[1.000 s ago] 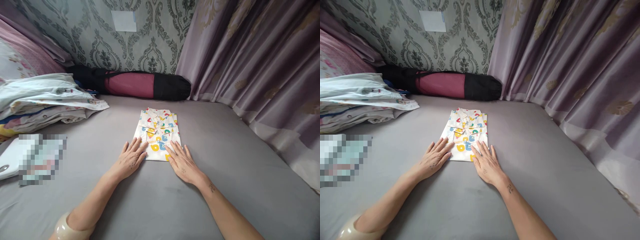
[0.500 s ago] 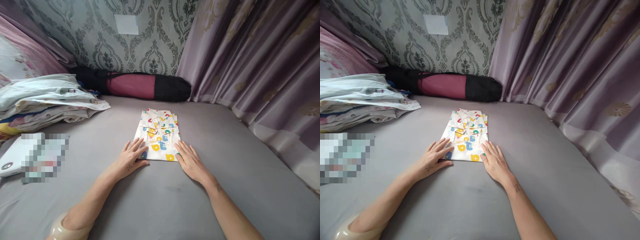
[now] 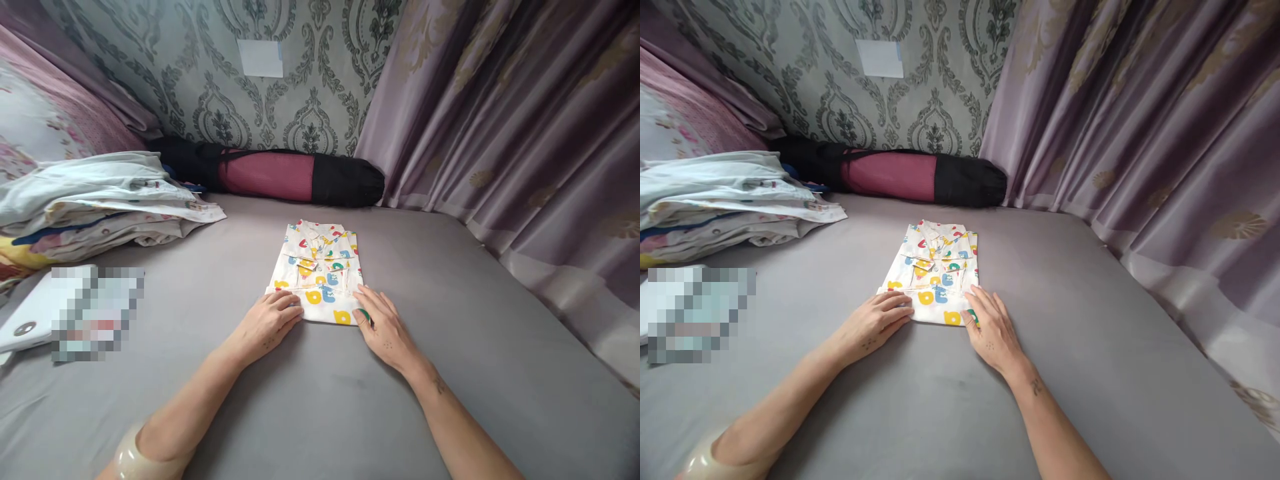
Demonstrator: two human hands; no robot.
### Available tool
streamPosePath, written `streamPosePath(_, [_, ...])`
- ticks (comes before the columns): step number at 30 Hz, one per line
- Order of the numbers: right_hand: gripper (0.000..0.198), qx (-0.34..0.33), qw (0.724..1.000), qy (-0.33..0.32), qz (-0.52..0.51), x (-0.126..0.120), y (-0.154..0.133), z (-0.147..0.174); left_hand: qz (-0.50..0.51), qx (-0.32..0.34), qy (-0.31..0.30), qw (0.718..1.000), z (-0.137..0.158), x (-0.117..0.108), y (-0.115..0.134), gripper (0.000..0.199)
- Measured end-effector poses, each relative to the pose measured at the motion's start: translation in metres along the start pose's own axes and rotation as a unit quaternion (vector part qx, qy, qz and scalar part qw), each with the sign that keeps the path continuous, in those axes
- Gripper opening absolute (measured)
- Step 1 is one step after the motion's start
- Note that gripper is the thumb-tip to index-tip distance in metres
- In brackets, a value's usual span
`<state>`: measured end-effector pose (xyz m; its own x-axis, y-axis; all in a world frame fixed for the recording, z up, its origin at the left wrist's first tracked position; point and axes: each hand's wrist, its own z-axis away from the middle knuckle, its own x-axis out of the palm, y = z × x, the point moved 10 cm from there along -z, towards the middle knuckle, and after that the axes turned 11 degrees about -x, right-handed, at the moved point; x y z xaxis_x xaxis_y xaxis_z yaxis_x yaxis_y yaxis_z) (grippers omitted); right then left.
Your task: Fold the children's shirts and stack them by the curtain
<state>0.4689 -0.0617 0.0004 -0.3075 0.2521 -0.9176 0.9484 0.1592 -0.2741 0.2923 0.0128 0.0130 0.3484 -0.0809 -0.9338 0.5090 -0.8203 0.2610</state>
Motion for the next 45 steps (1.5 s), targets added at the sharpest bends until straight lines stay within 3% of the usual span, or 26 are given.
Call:
streamPosePath(6, [0.049, -0.049, 0.998, -0.037, -0.022, 0.007, -0.023, 0.001, -0.007, -0.009, 0.009, 1.000, -0.002, -0.002, 0.001, 0.037])
streamPosePath(10, [0.045, -0.038, 0.999, -0.009, -0.022, 0.007, -0.014, 0.001, -0.017, -0.046, 0.028, 0.998, -0.004, -0.004, -0.005, 0.037])
streamPosePath(17, [0.064, -0.036, 0.999, 0.014, -0.030, 0.011, 0.004, -0.001, -0.007, -0.044, -0.006, 0.999, -0.001, 0.008, -0.016, 0.024])
streamPosePath(25, [0.061, -0.065, 0.998, -0.001, -0.022, 0.011, 0.005, 0.000, -0.017, -0.114, -0.035, 0.993, 0.001, 0.006, -0.047, 0.061])
streamPosePath(32, [0.060, -0.097, 0.994, -0.040, -0.007, 0.000, -0.007, 0.010, -0.017, -0.078, -0.061, 0.995, 0.012, -0.002, -0.038, 0.067])
streamPosePath(39, [0.055, -0.073, 0.984, -0.135, -0.088, -0.029, -0.046, 0.054, 0.058, -0.041, -0.094, 0.993, 0.065, -0.030, -0.009, 0.052])
streamPosePath(42, [0.046, -0.031, 0.976, -0.174, -0.132, -0.043, -0.058, 0.066, 0.111, -0.075, -0.095, 0.986, 0.080, -0.049, -0.002, 0.037])
streamPosePath(45, [0.036, -0.012, 0.967, -0.184, -0.174, -0.054, -0.064, 0.065, 0.174, -0.150, -0.114, 0.966, 0.083, -0.054, -0.010, 0.029])
